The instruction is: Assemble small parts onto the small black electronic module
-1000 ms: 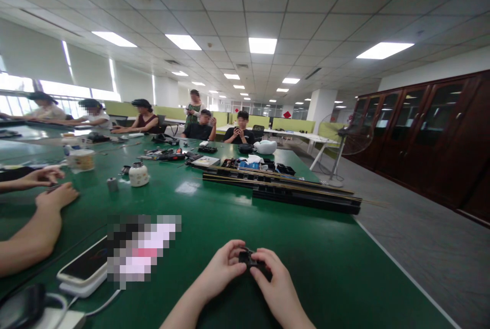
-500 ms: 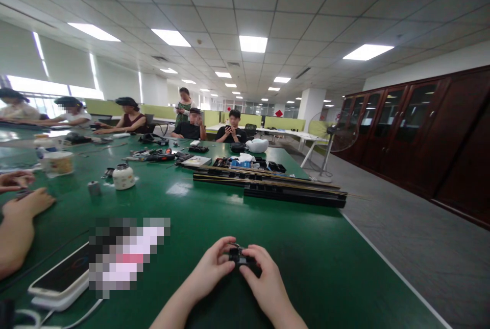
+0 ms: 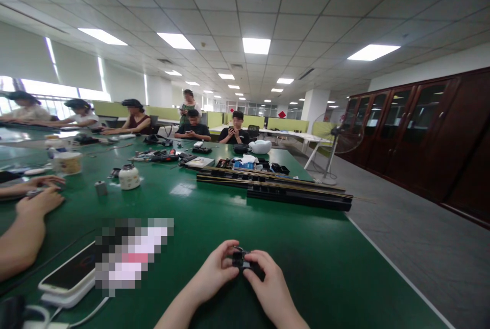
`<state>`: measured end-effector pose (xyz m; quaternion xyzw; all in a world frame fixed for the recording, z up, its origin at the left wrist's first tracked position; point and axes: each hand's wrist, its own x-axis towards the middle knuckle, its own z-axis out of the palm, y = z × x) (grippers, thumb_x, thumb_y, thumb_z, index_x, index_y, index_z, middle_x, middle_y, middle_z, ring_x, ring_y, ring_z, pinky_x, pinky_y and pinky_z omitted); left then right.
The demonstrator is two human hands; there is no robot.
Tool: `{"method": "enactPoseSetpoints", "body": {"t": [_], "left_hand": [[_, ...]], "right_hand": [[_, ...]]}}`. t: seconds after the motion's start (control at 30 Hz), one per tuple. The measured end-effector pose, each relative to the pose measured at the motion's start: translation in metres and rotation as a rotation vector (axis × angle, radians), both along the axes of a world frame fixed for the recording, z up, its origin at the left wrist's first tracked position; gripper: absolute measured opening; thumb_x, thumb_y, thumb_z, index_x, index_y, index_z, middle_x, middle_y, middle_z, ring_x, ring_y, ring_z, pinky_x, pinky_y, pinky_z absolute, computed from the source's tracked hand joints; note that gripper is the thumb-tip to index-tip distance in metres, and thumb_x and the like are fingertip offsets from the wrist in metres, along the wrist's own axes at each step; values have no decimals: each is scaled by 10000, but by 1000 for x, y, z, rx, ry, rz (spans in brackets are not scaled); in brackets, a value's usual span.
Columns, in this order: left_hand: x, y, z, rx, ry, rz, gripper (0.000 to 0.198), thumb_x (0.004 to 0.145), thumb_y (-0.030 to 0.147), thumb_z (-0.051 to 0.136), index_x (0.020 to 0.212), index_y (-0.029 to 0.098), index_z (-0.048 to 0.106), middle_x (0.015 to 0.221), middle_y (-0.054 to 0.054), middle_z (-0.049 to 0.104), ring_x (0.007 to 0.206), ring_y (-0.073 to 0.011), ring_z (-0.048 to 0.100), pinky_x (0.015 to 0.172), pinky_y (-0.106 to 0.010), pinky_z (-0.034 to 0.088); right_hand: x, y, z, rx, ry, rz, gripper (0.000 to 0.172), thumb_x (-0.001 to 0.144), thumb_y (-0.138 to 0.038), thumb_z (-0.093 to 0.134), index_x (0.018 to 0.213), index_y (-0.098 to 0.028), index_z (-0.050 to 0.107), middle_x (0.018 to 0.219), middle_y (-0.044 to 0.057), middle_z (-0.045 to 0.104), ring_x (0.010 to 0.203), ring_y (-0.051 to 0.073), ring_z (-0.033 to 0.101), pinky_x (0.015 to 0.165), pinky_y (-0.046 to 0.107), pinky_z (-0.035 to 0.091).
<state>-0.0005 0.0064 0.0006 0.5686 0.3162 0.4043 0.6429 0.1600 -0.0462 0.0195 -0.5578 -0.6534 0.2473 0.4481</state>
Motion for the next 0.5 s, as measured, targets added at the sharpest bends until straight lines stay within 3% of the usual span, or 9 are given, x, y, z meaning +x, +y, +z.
{"method": "enactPoseSetpoints", "body": {"t": [0.2,0.5], "left_hand": [[0,-3,2,116,255,80,503,616,33,545,1090,191,483,1020,-45,571,737,-133,578,736,-281,456],[-2,-6,9,283,366,142,455,622,71,567,1054,214,539,1010,-27,603,847,-172,554,799,-280,427]], "right_hand": [[-1,-1,0,0,0,18,240,702,-178,555,918,-237,640,993,25,641,947,188,590,835,281,446],[1,2,-4,-22,8,-8,204,700,-198,573,875,-232,673,1061,49,632,1025,213,570,929,327,412]]}}
